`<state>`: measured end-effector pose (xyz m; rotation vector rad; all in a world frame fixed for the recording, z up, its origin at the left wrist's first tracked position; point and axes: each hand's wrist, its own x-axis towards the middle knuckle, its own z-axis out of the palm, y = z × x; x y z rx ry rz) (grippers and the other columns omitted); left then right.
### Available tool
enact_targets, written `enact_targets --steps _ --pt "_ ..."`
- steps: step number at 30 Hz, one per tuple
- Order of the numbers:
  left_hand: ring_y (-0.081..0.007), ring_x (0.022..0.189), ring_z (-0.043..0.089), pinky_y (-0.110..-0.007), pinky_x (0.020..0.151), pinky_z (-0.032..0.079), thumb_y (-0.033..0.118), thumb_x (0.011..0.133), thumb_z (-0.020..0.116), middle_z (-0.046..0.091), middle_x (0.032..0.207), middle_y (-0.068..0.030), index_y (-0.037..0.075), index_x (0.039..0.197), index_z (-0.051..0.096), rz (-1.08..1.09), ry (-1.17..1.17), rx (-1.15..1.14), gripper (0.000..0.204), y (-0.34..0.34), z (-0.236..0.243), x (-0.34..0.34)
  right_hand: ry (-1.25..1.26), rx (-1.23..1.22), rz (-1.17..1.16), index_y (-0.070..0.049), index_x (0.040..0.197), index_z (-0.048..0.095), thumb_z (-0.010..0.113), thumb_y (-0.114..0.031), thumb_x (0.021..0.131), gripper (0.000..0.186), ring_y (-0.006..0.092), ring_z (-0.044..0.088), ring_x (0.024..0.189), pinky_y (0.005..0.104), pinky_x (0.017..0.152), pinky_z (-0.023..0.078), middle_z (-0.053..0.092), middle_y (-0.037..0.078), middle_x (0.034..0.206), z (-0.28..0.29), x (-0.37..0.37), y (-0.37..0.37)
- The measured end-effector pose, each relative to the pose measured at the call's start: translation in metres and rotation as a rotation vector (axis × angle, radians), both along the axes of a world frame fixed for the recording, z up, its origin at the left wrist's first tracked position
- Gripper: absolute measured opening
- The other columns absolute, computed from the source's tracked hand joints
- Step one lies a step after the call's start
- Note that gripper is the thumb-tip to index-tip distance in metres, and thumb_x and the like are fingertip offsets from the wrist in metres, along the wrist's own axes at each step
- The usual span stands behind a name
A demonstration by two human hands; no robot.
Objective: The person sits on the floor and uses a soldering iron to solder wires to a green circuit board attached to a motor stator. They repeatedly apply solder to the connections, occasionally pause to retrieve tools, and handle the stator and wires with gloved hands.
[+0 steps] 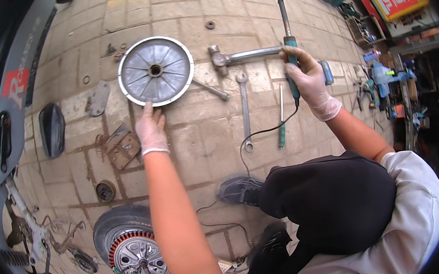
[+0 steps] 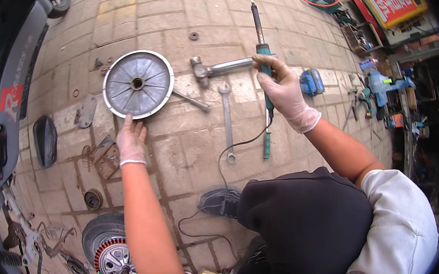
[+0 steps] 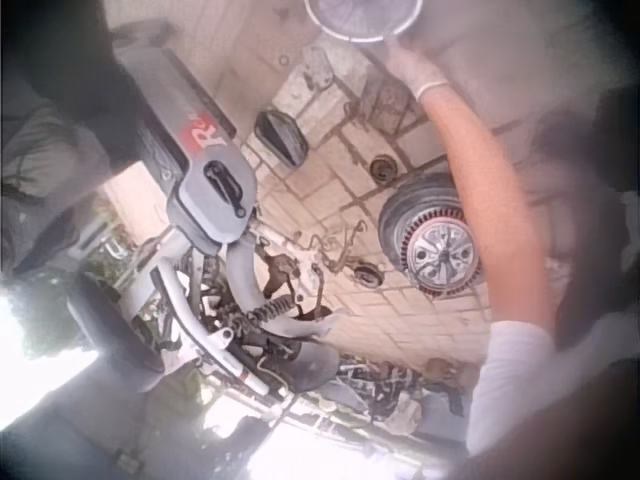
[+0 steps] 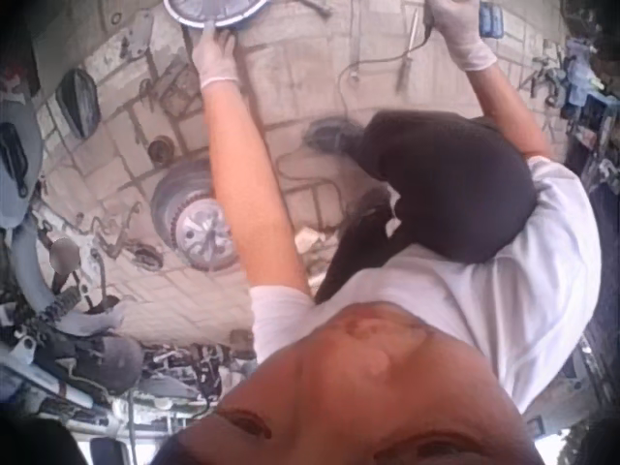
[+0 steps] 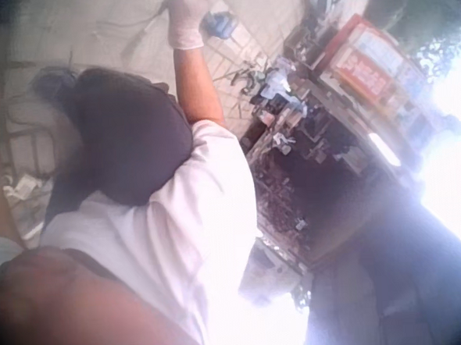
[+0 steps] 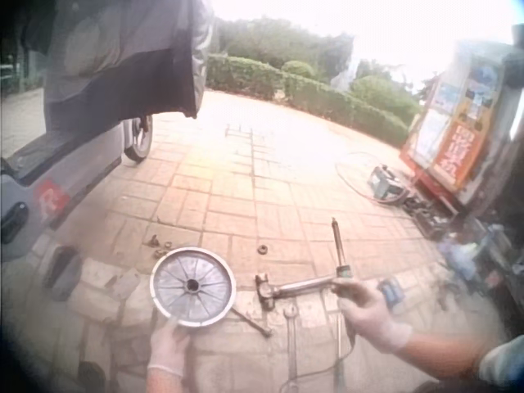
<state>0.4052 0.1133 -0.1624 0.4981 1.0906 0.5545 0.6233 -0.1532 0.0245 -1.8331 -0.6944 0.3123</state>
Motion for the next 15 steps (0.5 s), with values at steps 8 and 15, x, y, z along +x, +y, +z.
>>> enact_targets --steps 8,15 --pt "-0.0242 0.090 0.059 -0.043 0.078 0.051 0.008 0.084 0.061 0.060 0.105 -0.0088 0.003 0.110 0.057 0.043 0.047 0.063 0.026 0.027 -0.016 0.015 0.055 0.051 -0.194 -0.003 0.123 0.059 0.056 0.004 0.088 0.036 0.0059 0.055 0.090 0.0208 0.081 0.046 0.062 0.001 0.106 0.023 0.023 -0.058" --pt "-0.0216 0.083 0.058 -0.037 0.071 0.050 0.011 0.083 0.060 0.058 0.092 -0.0086 0.002 0.094 0.056 0.062 0.124 0.244 0.015 0.106 0.075 -0.032 0.031 0.058 -0.215 -0.003 0.126 0.057 0.054 0.005 0.089 0.038 0.0120 0.057 0.108 0.0266 0.099 0.042 0.063 0.005 0.116 0.022 0.012 -0.098"
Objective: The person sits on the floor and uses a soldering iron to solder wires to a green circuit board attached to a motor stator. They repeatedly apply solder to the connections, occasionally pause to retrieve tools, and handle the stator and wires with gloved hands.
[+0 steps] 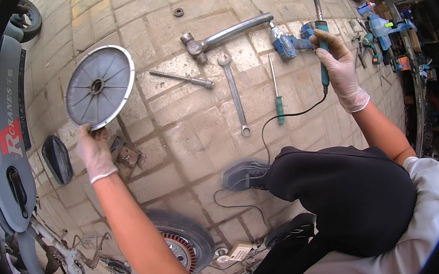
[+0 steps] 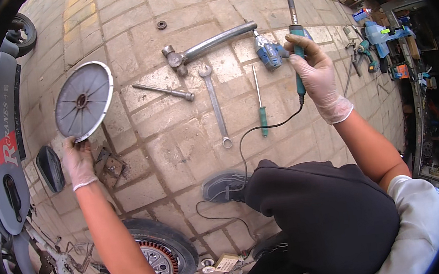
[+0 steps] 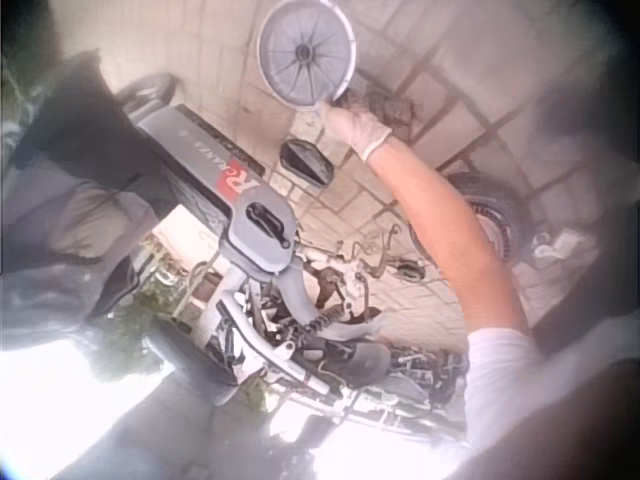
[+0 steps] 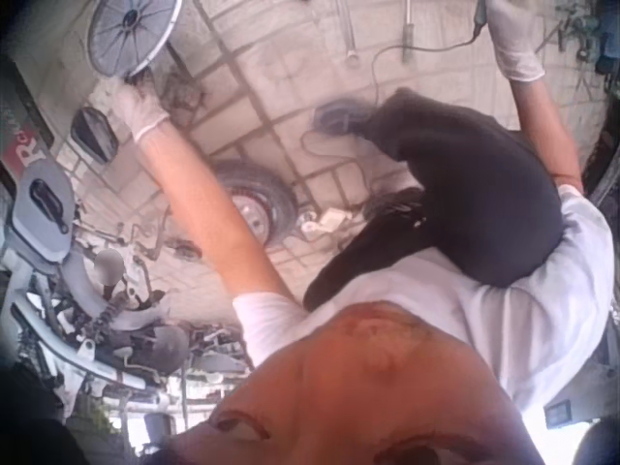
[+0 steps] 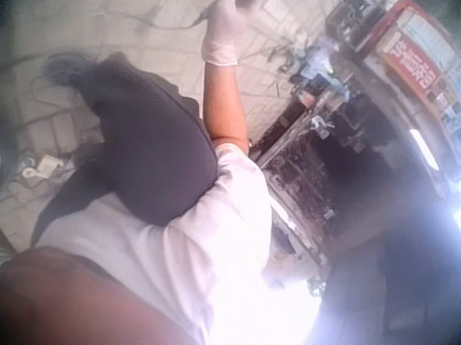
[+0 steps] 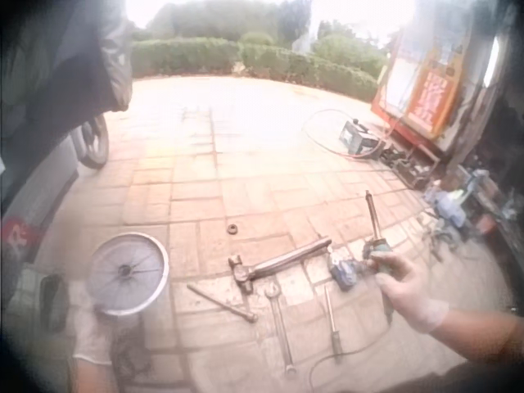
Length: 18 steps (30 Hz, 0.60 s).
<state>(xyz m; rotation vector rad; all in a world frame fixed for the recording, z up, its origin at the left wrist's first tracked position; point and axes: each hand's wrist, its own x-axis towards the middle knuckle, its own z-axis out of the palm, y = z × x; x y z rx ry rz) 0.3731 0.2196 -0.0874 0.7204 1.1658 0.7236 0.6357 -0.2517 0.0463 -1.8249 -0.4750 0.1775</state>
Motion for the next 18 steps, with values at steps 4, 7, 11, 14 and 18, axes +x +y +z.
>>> enact_targets --steps 4,7,11,14,18 --pt "-0.0209 0.087 0.058 -0.035 0.077 0.051 0.011 0.087 0.059 0.059 0.098 -0.0095 0.001 0.097 0.056 -0.092 -0.062 0.269 0.014 0.067 0.097 -0.049 0.035 -0.007 -0.009 -0.003 0.127 0.056 0.053 0.005 0.089 0.039 0.0110 0.057 0.105 0.0256 0.096 0.042 0.063 0.006 0.117 -0.004 -0.007 -0.017" --pt "-0.0197 0.093 0.057 -0.035 0.085 0.049 0.011 0.089 0.059 0.060 0.101 -0.0091 0.000 0.102 0.057 -0.075 -0.100 0.385 0.017 0.086 0.158 -0.063 0.021 0.034 -0.021 -0.002 0.128 0.056 0.054 0.004 0.090 0.039 0.0125 0.057 0.104 0.0269 0.096 0.042 0.063 0.007 0.116 -0.006 -0.009 -0.030" --pt "-0.0225 0.089 0.058 -0.036 0.083 0.049 0.011 0.091 0.054 0.060 0.094 -0.0108 0.000 0.097 0.057 -0.033 -0.148 0.438 0.013 0.045 0.156 -0.050 -0.010 -0.006 -0.060 0.000 0.127 0.056 0.055 0.005 0.090 0.038 0.0122 0.057 0.107 0.0248 0.096 0.042 0.062 0.005 0.115 -0.003 -0.011 -0.046" --pt "-0.0207 0.084 0.058 -0.036 0.076 0.051 0.004 0.086 0.054 0.058 0.092 -0.0115 -0.003 0.087 0.058 0.029 -0.241 0.355 0.008 -0.014 0.102 -0.024 -0.060 -0.066 0.012 0.000 0.132 0.052 0.050 0.004 0.092 0.040 0.0141 0.055 0.113 0.0279 0.101 0.039 0.059 0.008 0.123 0.001 -0.018 -0.059" --pt "-0.0225 0.084 0.060 -0.038 0.072 0.052 0.003 0.084 0.055 0.059 0.097 -0.0111 -0.002 0.096 0.057 0.070 -0.134 -0.032 0.013 -0.089 0.029 0.007 -0.012 -0.005 0.006 -0.002 0.133 0.051 0.048 0.005 0.092 0.041 0.0147 0.054 0.116 0.0285 0.103 0.038 0.058 0.006 0.126 -0.007 -0.026 -0.076"
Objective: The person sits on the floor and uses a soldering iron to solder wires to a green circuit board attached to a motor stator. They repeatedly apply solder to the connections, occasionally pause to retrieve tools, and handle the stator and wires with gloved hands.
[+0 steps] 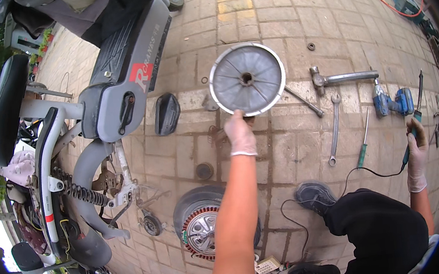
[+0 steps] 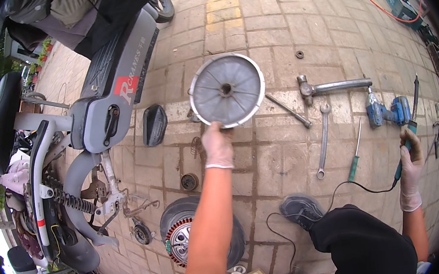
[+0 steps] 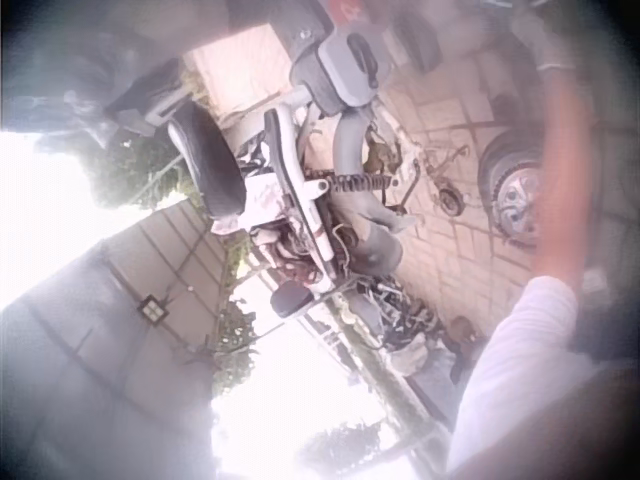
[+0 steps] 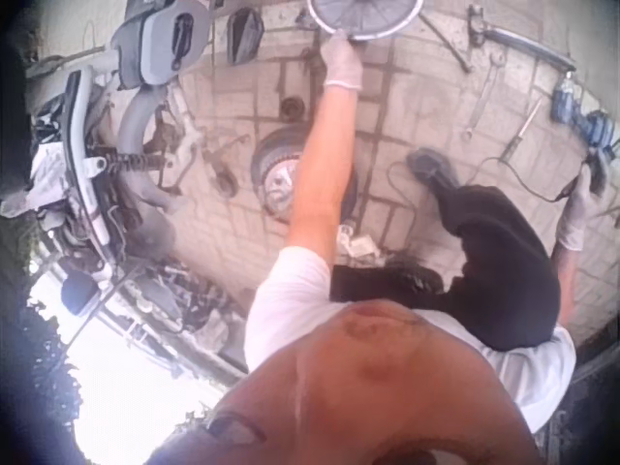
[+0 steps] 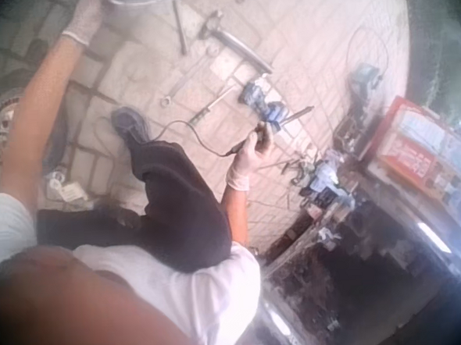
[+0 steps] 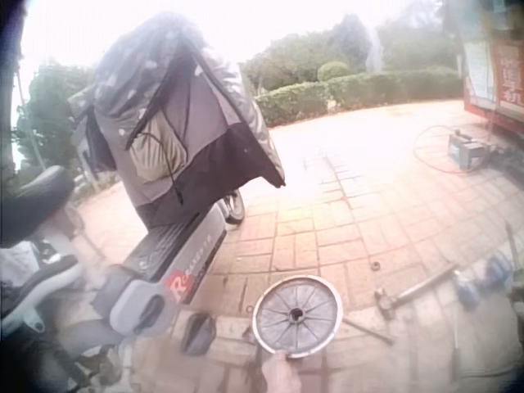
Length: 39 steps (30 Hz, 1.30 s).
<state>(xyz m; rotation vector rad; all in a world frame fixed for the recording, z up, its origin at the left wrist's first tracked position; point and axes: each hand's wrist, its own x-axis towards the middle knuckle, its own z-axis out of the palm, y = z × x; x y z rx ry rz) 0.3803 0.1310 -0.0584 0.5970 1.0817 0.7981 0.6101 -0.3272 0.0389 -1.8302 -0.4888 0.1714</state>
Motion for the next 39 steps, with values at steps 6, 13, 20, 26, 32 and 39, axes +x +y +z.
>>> enact_targets --steps 6,13,20,26,32,39 --pt "-0.0154 0.082 0.059 -0.033 0.065 0.052 0.010 0.084 0.057 0.060 0.093 -0.0043 0.003 0.099 0.058 -0.035 0.103 -0.162 0.016 -0.050 -0.072 0.013 0.047 0.073 -0.014 -0.002 0.131 0.052 0.049 0.006 0.092 0.040 0.0145 0.054 0.114 0.0284 0.101 0.040 0.058 0.007 0.125 0.000 -0.013 -0.016" --pt "-0.0219 0.083 0.063 -0.037 0.071 0.051 0.033 0.092 0.062 0.064 0.098 -0.0109 -0.002 0.105 0.060 -0.189 0.436 -0.250 0.037 -0.035 -0.057 0.002 0.085 0.148 0.209 -0.002 0.127 0.054 0.050 0.009 0.089 0.040 0.0124 0.055 0.102 0.0269 0.095 0.042 0.059 0.006 0.118 0.017 -0.049 0.098" --pt "-0.0367 0.090 0.061 -0.043 0.086 0.047 0.018 0.086 0.060 0.067 0.096 -0.0199 -0.001 0.098 0.070 0.006 0.991 1.534 0.024 0.199 0.150 -0.045 0.335 0.206 0.520 -0.001 0.122 0.057 0.051 0.004 0.086 0.037 0.0144 0.057 0.098 0.0296 0.094 0.044 0.059 0.008 0.115 0.030 -0.083 0.213" --pt "-0.0346 0.115 0.056 -0.042 0.098 0.045 0.021 0.087 0.051 0.057 0.127 -0.0187 0.007 0.131 0.054 -0.495 1.699 1.345 0.046 0.343 0.186 -0.053 0.426 0.186 0.542 -0.001 0.125 0.055 0.056 -0.005 0.088 0.037 0.0152 0.058 0.098 0.0309 0.093 0.045 0.060 0.010 0.116 0.010 -0.078 0.249" --pt "-0.0330 0.124 0.052 -0.037 0.103 0.040 0.039 0.087 0.055 0.054 0.131 -0.0249 -0.003 0.134 0.047 -0.579 1.843 1.156 0.063 0.362 0.184 -0.036 0.459 0.125 0.550 0.001 0.122 0.055 0.052 0.003 0.083 0.039 0.0154 0.058 0.098 0.0306 0.092 0.046 0.059 0.010 0.114 -0.003 -0.057 0.256" --pt "-0.0302 0.095 0.065 -0.042 0.086 0.051 0.032 0.092 0.051 0.069 0.103 -0.0108 0.016 0.110 0.067 -0.277 1.978 1.444 0.029 0.333 0.173 -0.027 0.461 0.143 0.602 0.003 0.123 0.055 0.050 0.001 0.085 0.038 0.0169 0.058 0.100 0.0320 0.093 0.046 0.060 0.011 0.115 -0.002 -0.055 0.274"
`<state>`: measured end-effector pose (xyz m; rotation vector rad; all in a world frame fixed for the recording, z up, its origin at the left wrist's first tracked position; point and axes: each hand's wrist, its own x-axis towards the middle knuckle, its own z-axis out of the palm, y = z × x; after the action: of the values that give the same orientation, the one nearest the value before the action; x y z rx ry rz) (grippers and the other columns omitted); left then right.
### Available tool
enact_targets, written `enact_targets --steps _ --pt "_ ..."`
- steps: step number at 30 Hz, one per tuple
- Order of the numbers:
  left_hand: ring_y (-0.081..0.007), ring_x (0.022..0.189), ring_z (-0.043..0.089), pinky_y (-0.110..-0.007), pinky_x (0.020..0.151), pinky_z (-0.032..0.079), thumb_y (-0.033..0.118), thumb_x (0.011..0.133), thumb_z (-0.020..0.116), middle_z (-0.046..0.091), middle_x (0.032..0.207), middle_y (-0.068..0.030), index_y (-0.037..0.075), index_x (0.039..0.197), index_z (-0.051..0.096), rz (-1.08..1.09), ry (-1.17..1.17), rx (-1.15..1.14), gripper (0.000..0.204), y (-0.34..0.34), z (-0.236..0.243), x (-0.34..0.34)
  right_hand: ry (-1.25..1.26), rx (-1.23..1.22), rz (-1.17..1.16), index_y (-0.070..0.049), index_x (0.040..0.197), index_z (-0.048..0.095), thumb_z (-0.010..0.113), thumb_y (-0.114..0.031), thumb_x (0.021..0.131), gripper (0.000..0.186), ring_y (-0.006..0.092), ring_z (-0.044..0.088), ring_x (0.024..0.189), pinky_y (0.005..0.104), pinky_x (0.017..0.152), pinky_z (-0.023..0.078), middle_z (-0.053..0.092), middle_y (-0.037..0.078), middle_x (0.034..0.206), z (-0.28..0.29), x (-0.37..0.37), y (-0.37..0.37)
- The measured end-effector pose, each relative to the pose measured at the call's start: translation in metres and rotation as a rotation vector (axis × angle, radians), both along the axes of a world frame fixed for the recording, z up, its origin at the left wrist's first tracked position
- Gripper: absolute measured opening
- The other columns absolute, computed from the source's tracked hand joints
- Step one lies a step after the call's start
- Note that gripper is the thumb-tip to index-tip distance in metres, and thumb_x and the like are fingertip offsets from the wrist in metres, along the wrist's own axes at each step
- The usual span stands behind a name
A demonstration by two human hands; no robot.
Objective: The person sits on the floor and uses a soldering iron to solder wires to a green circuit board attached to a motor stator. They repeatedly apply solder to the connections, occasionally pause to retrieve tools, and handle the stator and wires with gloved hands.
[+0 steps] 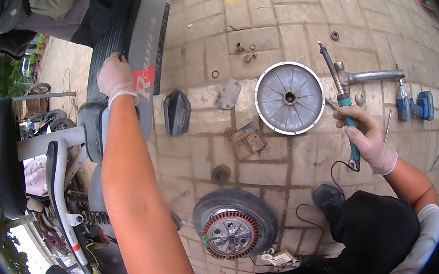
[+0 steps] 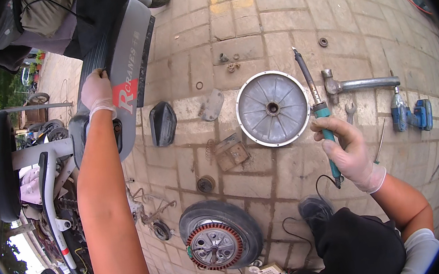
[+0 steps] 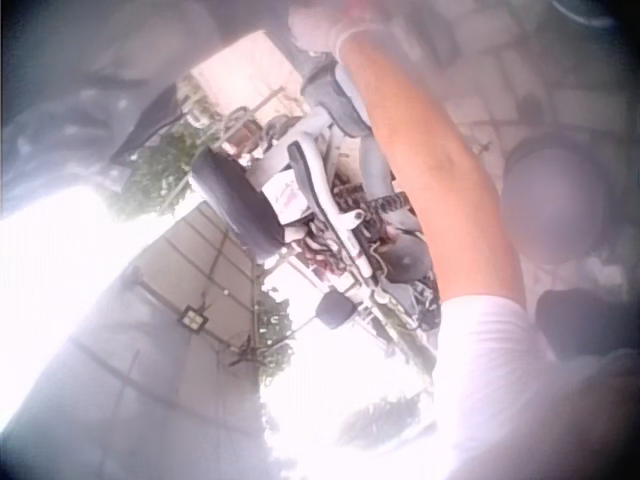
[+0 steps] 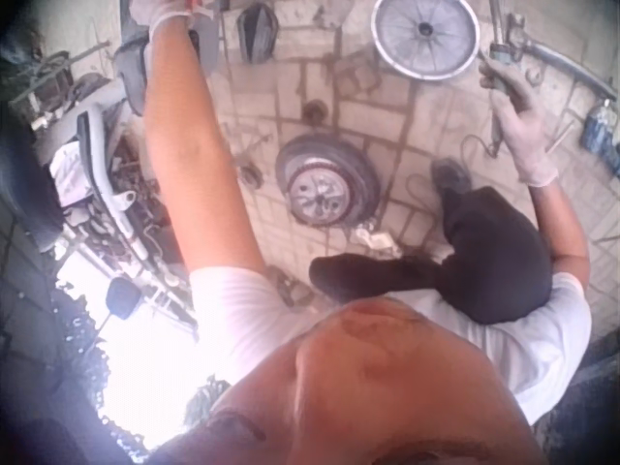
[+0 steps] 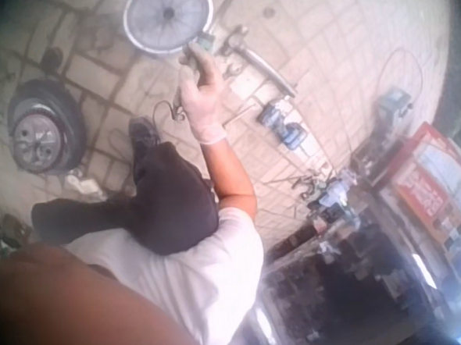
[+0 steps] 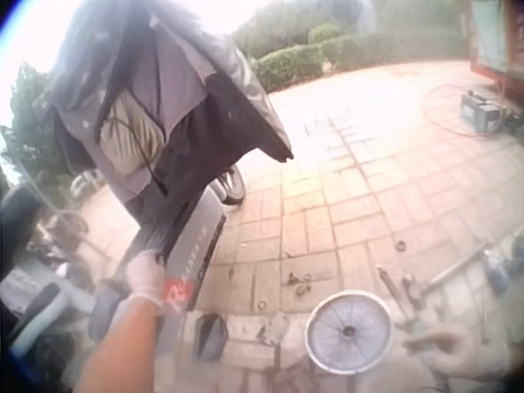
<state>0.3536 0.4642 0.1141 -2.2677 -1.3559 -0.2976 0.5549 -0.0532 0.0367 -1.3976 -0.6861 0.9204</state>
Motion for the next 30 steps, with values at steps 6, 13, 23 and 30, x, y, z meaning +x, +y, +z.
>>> enact_targets --steps 6,13,23,30 --pt "-0.0262 0.081 0.066 -0.033 0.070 0.050 0.032 0.091 0.061 0.070 0.096 -0.0090 0.014 0.107 0.067 -0.528 -0.294 0.086 0.024 -0.049 0.044 0.010 0.109 0.152 0.282 0.002 0.127 0.054 0.045 0.000 0.081 0.046 0.0234 0.063 0.098 0.0354 0.092 0.048 0.064 0.017 0.113 0.018 -0.002 0.007" --pt "-0.0032 0.050 0.049 -0.018 0.044 0.037 0.007 0.090 0.058 0.066 0.076 -0.0049 0.000 0.114 0.062 -0.116 -0.920 -0.859 0.025 -0.263 0.084 -0.132 -0.512 0.361 0.734 -0.005 0.104 0.062 0.065 0.004 0.076 0.029 0.0295 0.064 0.074 0.0360 0.067 0.051 0.064 0.011 0.084 0.018 -0.053 0.053" --pt "-0.0222 0.078 0.066 -0.034 0.078 0.056 0.007 0.090 0.055 0.066 0.101 -0.0200 -0.012 0.125 0.049 0.805 -2.027 -0.961 0.039 -0.540 0.048 -0.338 -0.351 0.275 0.758 -0.004 0.101 0.062 0.067 -0.018 0.087 0.020 0.0172 0.063 0.068 0.0304 0.063 0.050 0.064 0.008 0.079 -0.080 -0.199 0.112" --pt "-0.0186 0.084 0.066 -0.030 0.077 0.055 0.002 0.088 0.063 0.068 0.098 -0.0138 -0.003 0.108 0.059 0.775 -2.000 -0.626 0.022 -0.626 -0.029 -0.352 -0.314 0.078 0.623 0.000 0.100 0.061 0.067 -0.028 0.089 0.030 0.0084 0.051 0.066 0.0258 0.060 0.044 0.057 0.002 0.070 -0.134 -0.232 0.134"
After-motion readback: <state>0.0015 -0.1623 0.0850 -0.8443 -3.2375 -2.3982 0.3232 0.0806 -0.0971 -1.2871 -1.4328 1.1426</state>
